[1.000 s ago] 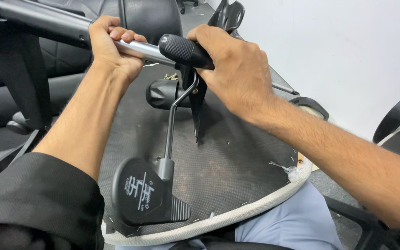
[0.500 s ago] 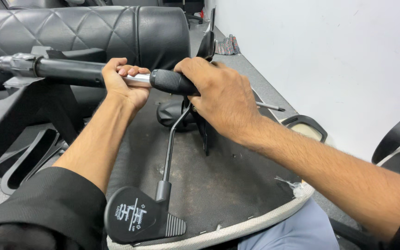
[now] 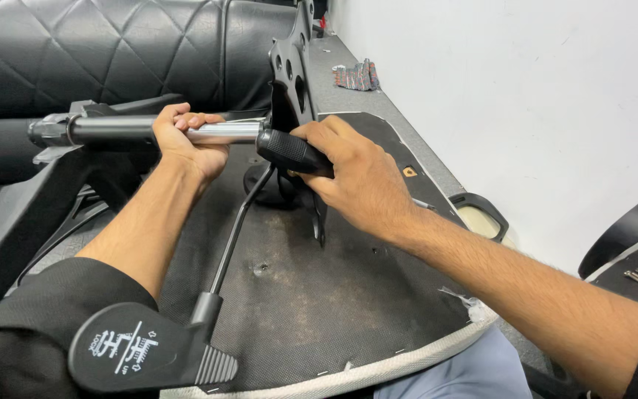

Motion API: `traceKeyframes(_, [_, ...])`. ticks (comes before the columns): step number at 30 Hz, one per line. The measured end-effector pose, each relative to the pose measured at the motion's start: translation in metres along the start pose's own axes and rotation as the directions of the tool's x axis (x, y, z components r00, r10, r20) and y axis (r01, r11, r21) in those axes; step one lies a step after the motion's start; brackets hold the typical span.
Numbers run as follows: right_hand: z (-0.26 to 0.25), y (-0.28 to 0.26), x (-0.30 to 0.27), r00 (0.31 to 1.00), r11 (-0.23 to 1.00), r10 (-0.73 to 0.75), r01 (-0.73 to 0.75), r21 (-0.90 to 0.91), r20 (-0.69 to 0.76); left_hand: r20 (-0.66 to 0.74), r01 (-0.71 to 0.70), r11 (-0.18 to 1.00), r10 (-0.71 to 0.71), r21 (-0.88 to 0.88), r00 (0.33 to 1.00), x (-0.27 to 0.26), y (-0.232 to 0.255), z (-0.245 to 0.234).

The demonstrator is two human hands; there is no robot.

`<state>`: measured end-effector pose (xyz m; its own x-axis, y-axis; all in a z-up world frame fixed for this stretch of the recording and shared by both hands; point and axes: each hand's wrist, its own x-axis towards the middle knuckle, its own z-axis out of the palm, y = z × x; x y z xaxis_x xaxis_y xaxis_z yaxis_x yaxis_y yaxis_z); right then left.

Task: The person uses a screwdriver to tighten screws on the underside of an office chair seat, securing the gas lift mechanism to the seat base. They adjust the seat orientation and continue fastening the remaining screws.

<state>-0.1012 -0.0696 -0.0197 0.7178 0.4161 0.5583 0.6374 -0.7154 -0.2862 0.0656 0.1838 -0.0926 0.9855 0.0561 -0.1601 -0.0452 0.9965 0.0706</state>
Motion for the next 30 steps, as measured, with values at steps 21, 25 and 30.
traceKeyframes(21, [0.016, 0.006, -0.012, 0.984, 0.977, 0.084, -0.051, 0.205, -0.156, 0.022, 0.082, 0.294, -0.334, 0.952, 0.942, -0.128, -0.021, 0.03])
traceKeyframes(25, [0.018, 0.014, -0.016, 0.983, 0.973, 0.129, -0.1, 0.209, -0.128, 0.053, 0.049, 0.234, -0.409, 0.971, 0.911, -0.16, -0.033, 0.038])
traceKeyframes(30, [0.022, 0.02, -0.024, 0.976, 0.956, 0.217, -0.211, 0.203, -0.008, 0.093, 0.015, 0.267, -0.387, 0.964, 0.918, -0.177, -0.039, 0.036])
